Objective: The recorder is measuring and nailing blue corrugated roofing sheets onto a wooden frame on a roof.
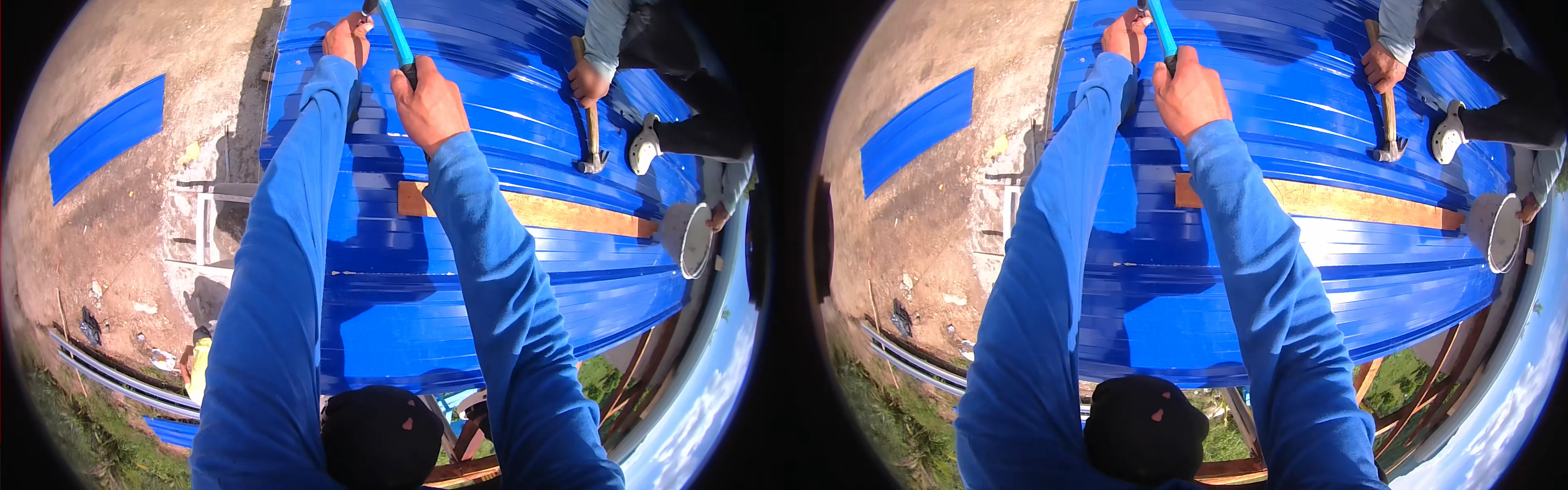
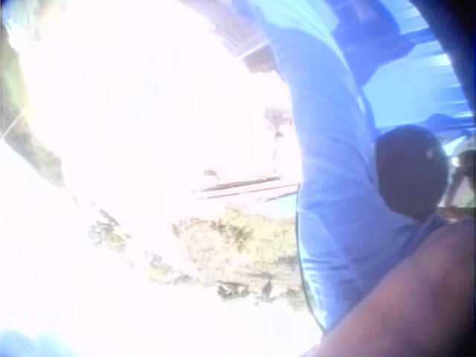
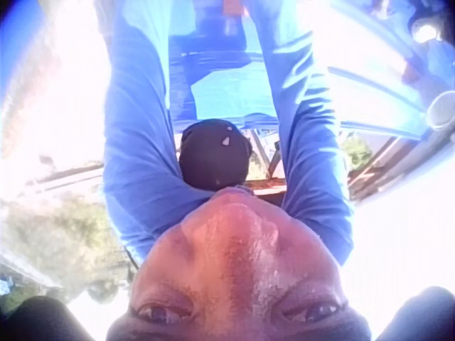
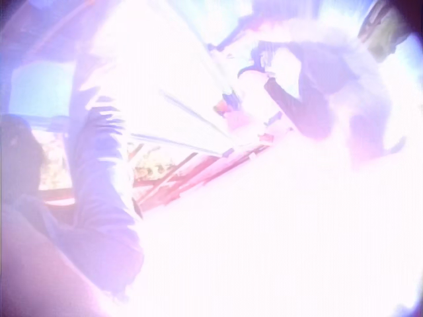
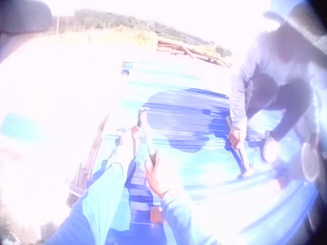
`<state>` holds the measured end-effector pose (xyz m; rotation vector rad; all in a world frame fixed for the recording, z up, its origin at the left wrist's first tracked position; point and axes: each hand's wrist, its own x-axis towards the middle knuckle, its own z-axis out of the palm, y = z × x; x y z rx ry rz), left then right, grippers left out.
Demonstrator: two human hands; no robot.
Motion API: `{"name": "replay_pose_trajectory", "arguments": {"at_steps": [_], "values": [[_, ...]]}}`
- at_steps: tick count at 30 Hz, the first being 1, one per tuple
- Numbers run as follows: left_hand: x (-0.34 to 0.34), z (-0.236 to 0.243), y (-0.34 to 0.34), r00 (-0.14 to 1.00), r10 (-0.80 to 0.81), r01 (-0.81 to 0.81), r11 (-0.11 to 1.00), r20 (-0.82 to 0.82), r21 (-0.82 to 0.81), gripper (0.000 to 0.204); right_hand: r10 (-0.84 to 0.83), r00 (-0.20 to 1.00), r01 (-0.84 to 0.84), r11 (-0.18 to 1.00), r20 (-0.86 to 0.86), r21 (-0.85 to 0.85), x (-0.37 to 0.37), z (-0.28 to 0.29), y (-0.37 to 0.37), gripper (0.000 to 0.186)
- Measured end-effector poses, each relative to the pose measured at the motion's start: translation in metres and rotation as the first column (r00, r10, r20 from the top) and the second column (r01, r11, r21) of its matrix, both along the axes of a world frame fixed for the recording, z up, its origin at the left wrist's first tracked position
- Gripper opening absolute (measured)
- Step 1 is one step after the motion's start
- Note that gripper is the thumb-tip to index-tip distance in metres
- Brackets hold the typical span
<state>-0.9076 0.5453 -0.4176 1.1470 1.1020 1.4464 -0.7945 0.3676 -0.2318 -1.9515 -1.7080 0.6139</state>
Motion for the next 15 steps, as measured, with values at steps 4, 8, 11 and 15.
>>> {"name": "replay_pose_trajectory", "arguments": {"at_steps": [4,8,11,15], "values": [[0.034,0.038,-0.008,0.853,0.194,-0.097,0.971,-0.485,0.218,0.026,0.004,0.987,0.043,0.957,-0.162,0.286,0.005,0.023,-0.026,0.03],[0.036,0.047,-0.003,0.837,0.249,-0.112,0.949,-0.487,0.294,0.015,-0.05,0.996,0.067,0.964,-0.072,0.258,0.012,-0.002,-0.009,0.03],[0.024,0.032,-0.002,0.839,0.29,-0.152,0.937,-0.46,0.314,0.01,-0.071,0.997,0.069,0.996,0.04,0.055,0.015,0.0,0.001,0.033],[0.031,0.043,-0.01,0.793,0.198,-0.104,0.976,-0.577,0.192,0.009,-0.043,0.993,0.068,0.973,-0.113,0.223,0.014,0.013,-0.015,0.032]]}}
